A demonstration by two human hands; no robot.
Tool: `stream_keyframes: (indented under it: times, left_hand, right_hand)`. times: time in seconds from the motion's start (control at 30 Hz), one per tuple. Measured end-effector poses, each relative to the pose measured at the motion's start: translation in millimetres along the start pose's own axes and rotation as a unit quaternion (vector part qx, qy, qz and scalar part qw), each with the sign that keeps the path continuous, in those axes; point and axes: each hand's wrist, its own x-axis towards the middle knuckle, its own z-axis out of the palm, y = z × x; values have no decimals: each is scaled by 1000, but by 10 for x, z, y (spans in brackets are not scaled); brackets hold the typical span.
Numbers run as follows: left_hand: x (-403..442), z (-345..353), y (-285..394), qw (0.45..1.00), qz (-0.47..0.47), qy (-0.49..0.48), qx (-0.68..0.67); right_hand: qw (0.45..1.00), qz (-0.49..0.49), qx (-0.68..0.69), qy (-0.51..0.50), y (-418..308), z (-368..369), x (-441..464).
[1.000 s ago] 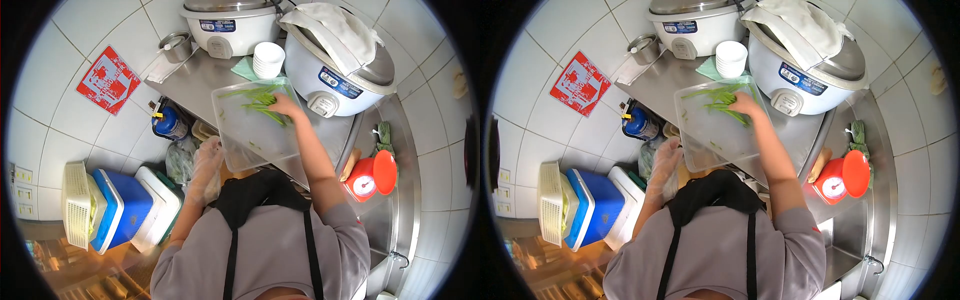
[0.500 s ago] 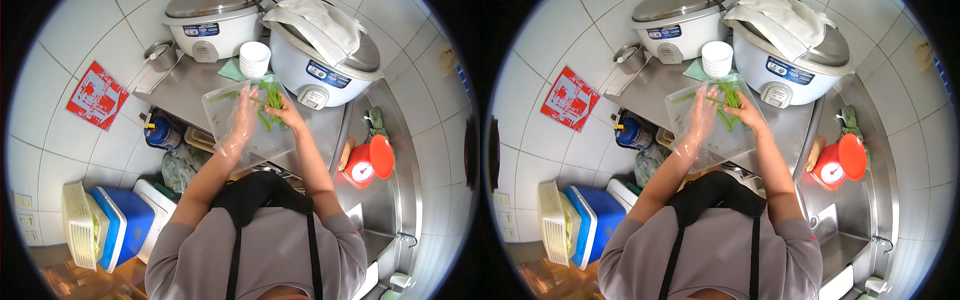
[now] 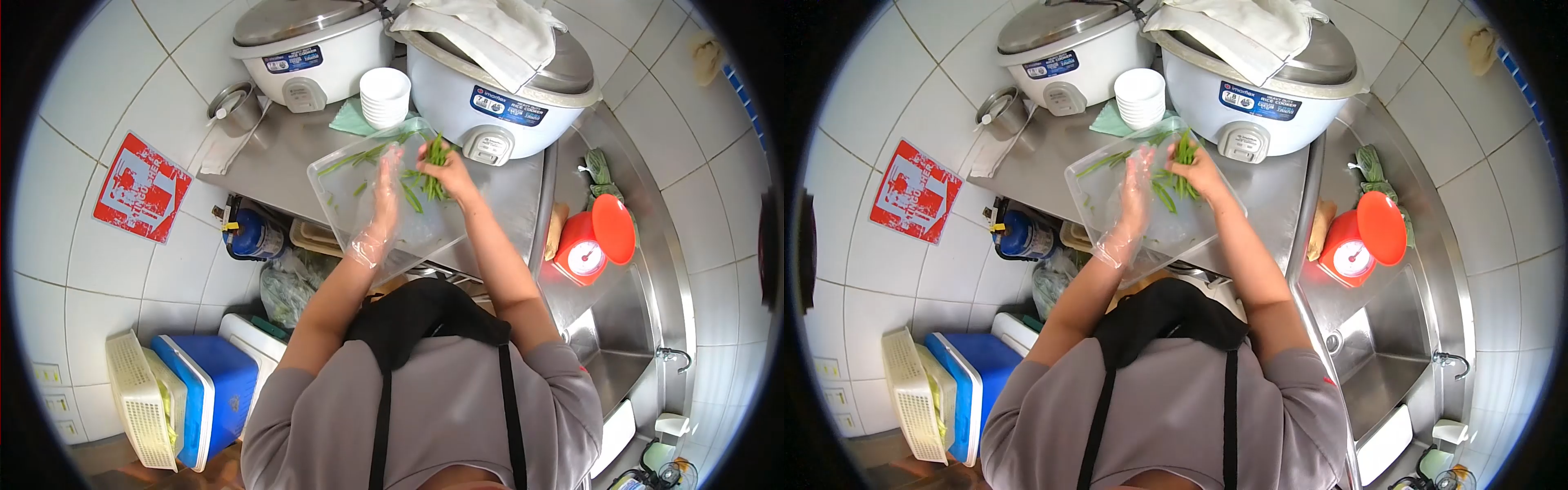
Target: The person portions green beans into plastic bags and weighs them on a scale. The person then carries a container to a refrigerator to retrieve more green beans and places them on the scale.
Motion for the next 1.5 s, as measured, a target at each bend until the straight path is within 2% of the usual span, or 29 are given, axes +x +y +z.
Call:
stream_keyframes:
  times: [0.07, 0.1, 0.2, 0.3, 0.43, 0.47, 0.57, 0.67, 0.77, 0.87, 0.97, 1.07, 1.13, 1.17, 1.23, 1.27, 1.3, 1.33, 1.37, 1.4, 1.43, 1.5]
  left_hand:
    - [-19, -16, -66, 999, -9, -33, 2]
    - [-17, 3, -71, 999, -10, -35, -16]
    - [-15, 32, -99, 997, -12, -42, -56]
    - [16, 27, -138, 998, -13, -38, -50]
    - [-24, 98, -171, 1000, 0, -11, -21]
    - [-29, 124, -164, 1000, 12, -13, -17]
    - [-66, 241, -128, 980, -95, 99, -147]
    - [-11, 260, -93, 905, -126, 165, -371]
    - [186, 79, -298, 909, -74, 100, -397]
    - [182, 166, -110, 951, -60, 74, -293]
    - [214, 70, -196, 907, -83, 67, -408]
    - [183, 226, -153, 899, -114, 144, -397]
    - [200, 212, -254, 893, -100, 74, -433]
    - [205, 212, -314, 886, -95, 38, -452]
    - [70, 274, -257, 878, -134, 72, -453]
    - [3, 328, -192, 873, -156, 85, -454]
    - [-73, 451, -22, 889, -192, 114, -399]
    - [-87, 403, -43, 880, -207, 97, -417]
    - [-59, 335, -69, 868, -227, 74, -435]
    - [-55, 264, -75, 871, -230, 56, -431]
    - [-69, 170, -80, 872, -234, 39, -429]
    - [-96, 12, 26, 893, -231, 58, -381]
  right_hand:
    - [997, 43, -63, 20, 299, 9, 3]
    - [995, 69, -65, 43, 173, 75, -72]
    - [999, 30, 43, -1, 213, -6, 44]
    - [984, 19, 176, -2, 80, 16, 120]
    - [958, 28, 283, 17, -196, 125, 195]
    - [956, 27, 291, 23, -229, 159, 223]
    - [949, 30, 311, 28, -260, 267, 278]
    - [956, 11, 289, 50, -227, 387, 257]
    - [971, -9, 231, 57, -254, 489, 138]
    - [978, -14, 200, 55, -169, 507, 122]
    - [981, -14, 180, 69, -189, 526, 119]
    - [981, -40, 162, 95, -205, 582, 67]
    - [986, -32, 139, 82, -124, 521, 86]
    - [978, -21, 192, 82, -96, 433, 76]
    - [950, -4, 299, 87, -374, 351, -85]
    - [945, -21, 314, 89, -454, 252, -117]
    - [939, -40, 328, 94, -531, 114, -162]
    - [933, -60, 340, 102, -631, -47, -244]
    - [941, -72, 313, 109, -833, -231, -385]
    - [960, -108, 227, 124, -1039, -465, -539]
    - [975, -109, 64, 181, -1297, -736, -749]
    - [928, -116, -226, 274, -1635, -1336, -1146]
